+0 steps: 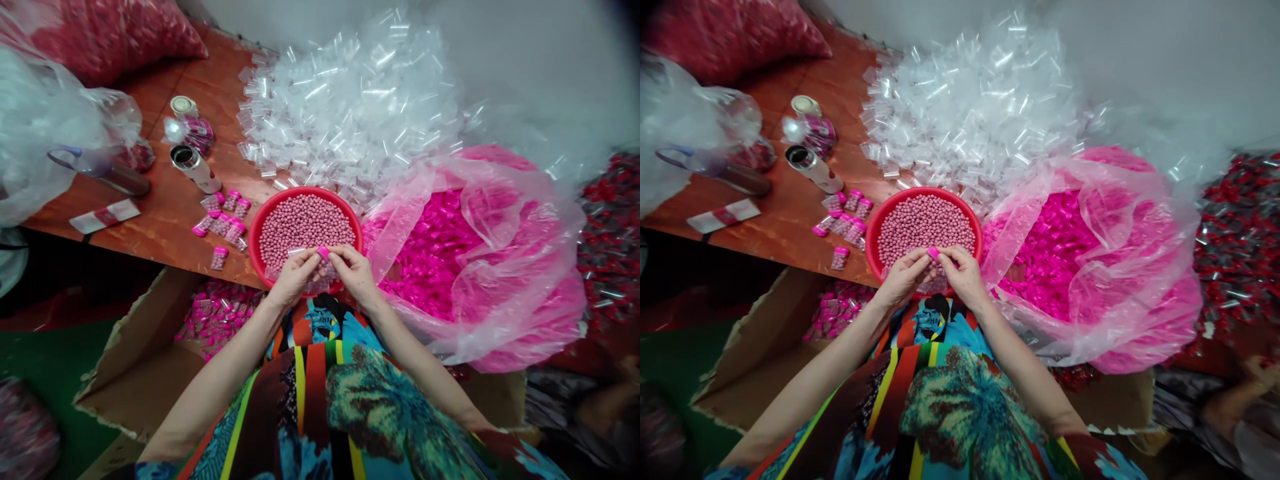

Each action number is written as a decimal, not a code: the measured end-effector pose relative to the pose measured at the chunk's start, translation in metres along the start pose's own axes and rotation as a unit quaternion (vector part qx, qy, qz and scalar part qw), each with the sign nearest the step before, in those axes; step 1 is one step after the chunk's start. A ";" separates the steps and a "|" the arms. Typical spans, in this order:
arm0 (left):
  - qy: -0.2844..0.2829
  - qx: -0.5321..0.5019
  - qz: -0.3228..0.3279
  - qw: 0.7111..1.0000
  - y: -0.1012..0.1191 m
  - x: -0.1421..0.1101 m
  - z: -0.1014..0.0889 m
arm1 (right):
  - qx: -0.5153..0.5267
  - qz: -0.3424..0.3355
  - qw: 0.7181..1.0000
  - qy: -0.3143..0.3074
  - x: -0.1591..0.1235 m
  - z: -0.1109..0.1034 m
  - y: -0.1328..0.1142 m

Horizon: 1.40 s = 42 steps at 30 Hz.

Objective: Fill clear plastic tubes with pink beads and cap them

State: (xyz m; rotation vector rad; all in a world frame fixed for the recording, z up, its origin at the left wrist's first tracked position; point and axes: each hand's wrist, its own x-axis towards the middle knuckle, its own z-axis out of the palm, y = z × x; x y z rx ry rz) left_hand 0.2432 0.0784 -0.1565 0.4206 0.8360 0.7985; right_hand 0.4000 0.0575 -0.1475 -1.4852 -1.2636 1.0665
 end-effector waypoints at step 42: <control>-0.052 -0.054 -0.044 0.996 0.003 -0.013 0.008 | -0.054 -0.038 0.998 0.014 -0.006 -0.009 -0.034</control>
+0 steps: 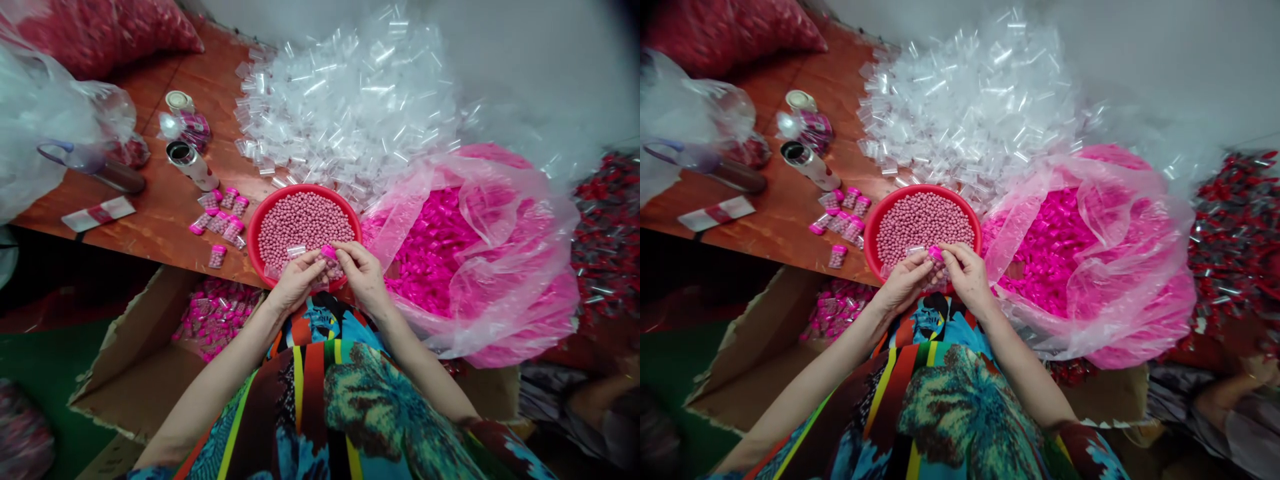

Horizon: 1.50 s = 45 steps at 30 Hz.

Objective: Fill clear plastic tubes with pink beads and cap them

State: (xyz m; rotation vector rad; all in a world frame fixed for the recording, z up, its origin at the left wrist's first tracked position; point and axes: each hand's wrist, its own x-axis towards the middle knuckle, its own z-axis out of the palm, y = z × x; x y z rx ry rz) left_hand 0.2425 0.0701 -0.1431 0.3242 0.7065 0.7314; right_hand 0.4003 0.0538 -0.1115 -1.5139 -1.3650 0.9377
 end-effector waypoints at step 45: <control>0.117 0.066 0.061 0.989 -0.016 -0.004 -0.003 | -0.113 -0.101 0.985 -0.086 -0.015 0.015 0.015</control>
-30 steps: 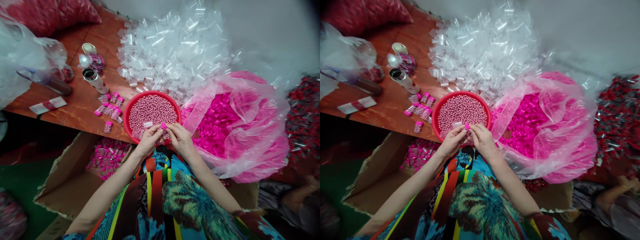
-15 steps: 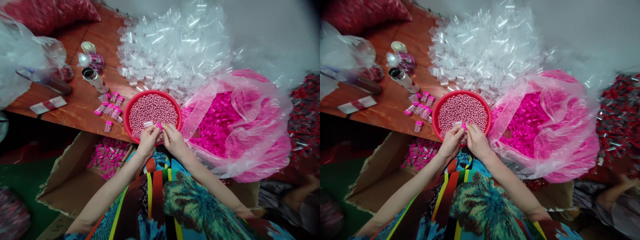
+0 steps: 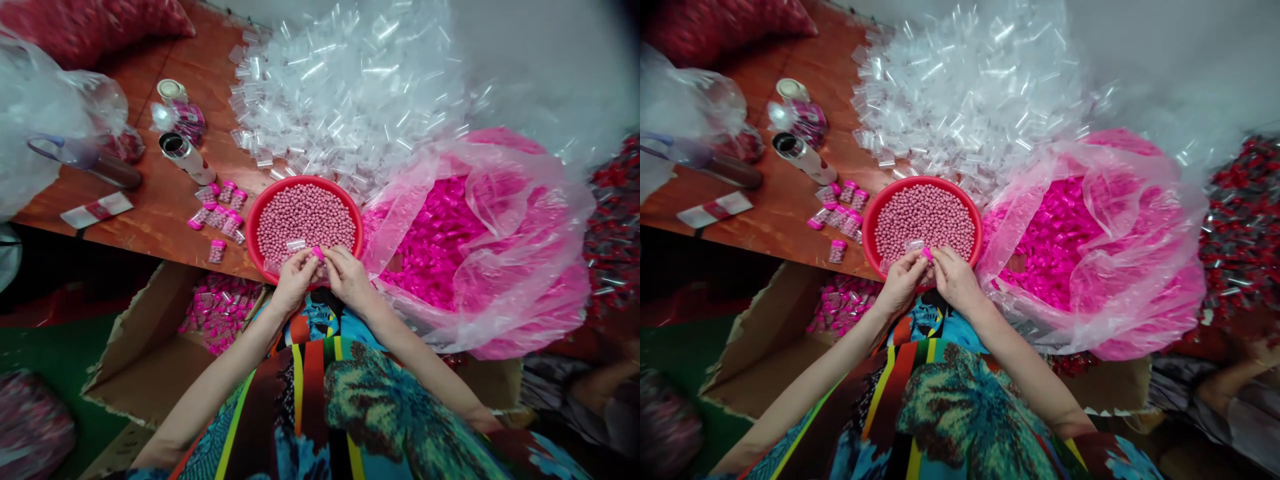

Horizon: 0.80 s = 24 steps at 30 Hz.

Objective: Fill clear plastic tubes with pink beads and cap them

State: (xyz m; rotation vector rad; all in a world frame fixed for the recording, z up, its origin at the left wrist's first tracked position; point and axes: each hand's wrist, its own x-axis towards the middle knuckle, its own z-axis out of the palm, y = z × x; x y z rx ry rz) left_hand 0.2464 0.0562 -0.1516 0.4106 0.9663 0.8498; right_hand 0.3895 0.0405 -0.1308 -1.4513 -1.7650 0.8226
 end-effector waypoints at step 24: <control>0.026 -0.026 -0.032 0.999 0.002 -0.003 0.005 | -0.168 0.031 0.983 -0.060 -0.010 0.014 0.004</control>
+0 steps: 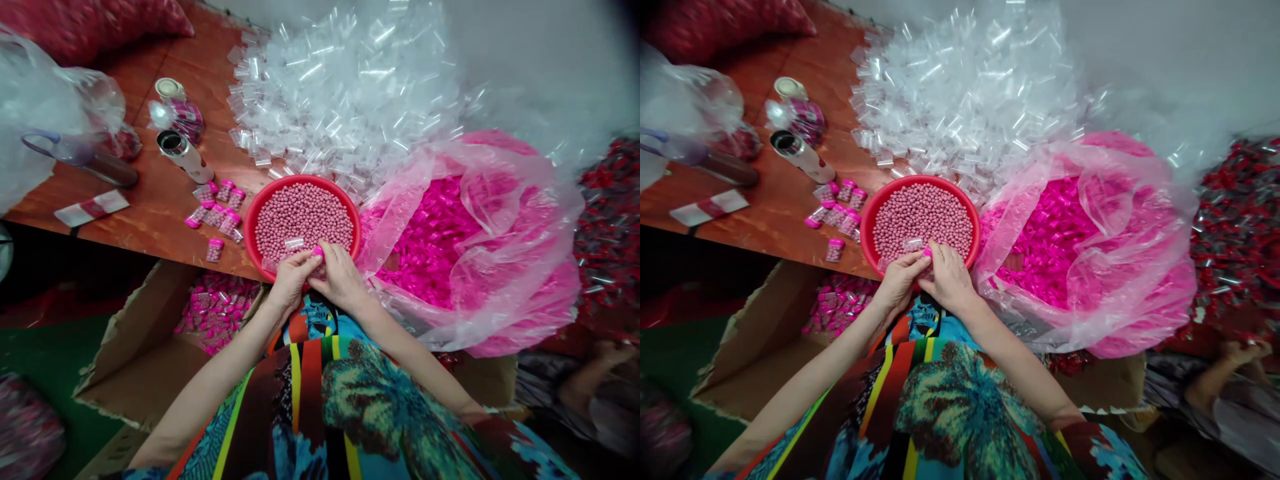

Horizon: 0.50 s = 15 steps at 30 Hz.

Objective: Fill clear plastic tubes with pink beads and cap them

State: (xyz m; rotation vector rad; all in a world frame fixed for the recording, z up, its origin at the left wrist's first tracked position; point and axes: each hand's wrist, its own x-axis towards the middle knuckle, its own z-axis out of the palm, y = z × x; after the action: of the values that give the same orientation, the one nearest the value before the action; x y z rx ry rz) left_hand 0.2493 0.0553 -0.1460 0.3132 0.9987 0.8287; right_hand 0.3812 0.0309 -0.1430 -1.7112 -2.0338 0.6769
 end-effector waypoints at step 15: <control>-0.022 0.052 -0.045 0.997 -0.006 0.010 -0.022 | -0.018 -0.012 0.995 -0.102 0.007 0.015 0.008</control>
State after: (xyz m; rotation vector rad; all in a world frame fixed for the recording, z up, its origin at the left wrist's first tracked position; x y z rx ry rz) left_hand 0.2363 0.0558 -0.1669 0.3715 1.0095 0.6866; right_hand 0.3772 0.0373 -0.1599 -1.6957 -2.2120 0.8440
